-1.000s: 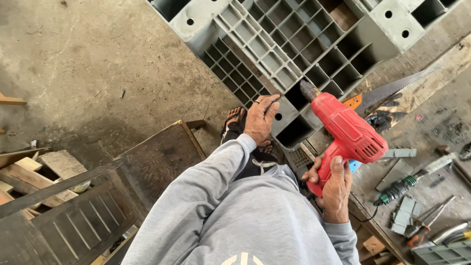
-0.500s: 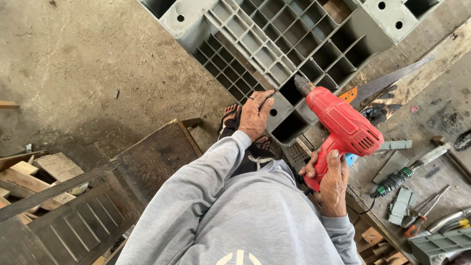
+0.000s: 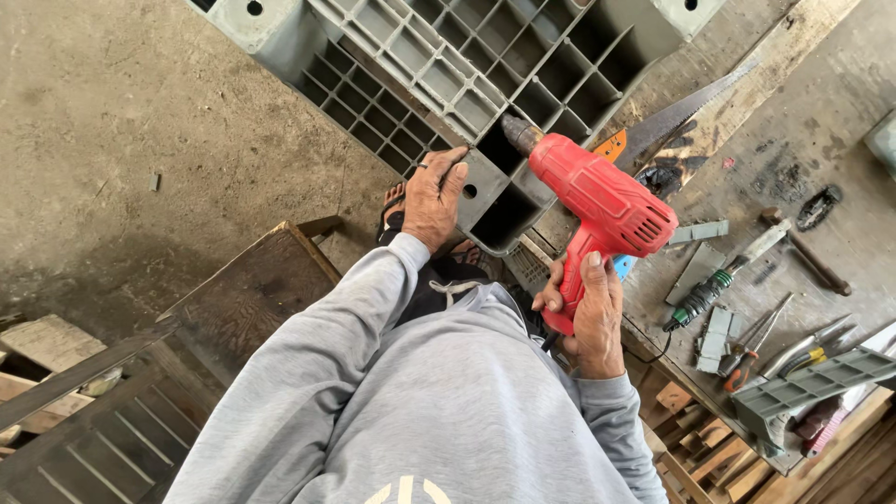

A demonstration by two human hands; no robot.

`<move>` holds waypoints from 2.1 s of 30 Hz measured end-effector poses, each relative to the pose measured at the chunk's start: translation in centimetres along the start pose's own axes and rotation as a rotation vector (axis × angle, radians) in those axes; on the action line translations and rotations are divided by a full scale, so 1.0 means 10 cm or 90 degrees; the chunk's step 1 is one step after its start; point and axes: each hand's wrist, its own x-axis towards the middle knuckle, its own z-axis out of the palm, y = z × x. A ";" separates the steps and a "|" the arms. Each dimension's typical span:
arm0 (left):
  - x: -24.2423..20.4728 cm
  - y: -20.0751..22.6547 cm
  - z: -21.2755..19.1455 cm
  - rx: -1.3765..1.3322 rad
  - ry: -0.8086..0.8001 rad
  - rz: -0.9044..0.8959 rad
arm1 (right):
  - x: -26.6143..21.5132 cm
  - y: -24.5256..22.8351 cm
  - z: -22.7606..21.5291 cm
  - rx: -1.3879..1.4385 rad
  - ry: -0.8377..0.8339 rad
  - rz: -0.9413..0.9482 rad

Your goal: The person uses a soldering iron to melt and remove excess plastic from a gray plastic pallet. They then switch to a red heat gun to soften and smooth the edges of the pallet. The person alternates between the two tools to refine the surface.

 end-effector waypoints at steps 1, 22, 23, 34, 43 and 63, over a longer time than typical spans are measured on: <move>0.01 0.01 -0.01 -0.002 -0.003 -0.004 | 0.00 -0.01 0.00 0.002 -0.008 0.002; 0.05 0.17 -0.05 0.093 0.009 0.019 | -0.07 -0.24 0.07 -0.035 0.006 0.054; 0.07 0.19 -0.07 0.128 0.020 0.034 | -0.06 -0.26 0.09 -0.039 0.008 0.053; 1.69 0.02 0.12 0.376 -0.084 0.401 | -0.14 -0.31 0.34 0.008 0.092 0.052; 1.95 0.00 0.26 0.610 -0.322 0.234 | -0.26 -0.27 0.59 0.074 0.154 0.044; 1.92 -0.20 0.19 0.499 -0.260 0.309 | -0.67 -0.31 1.08 0.069 0.223 0.018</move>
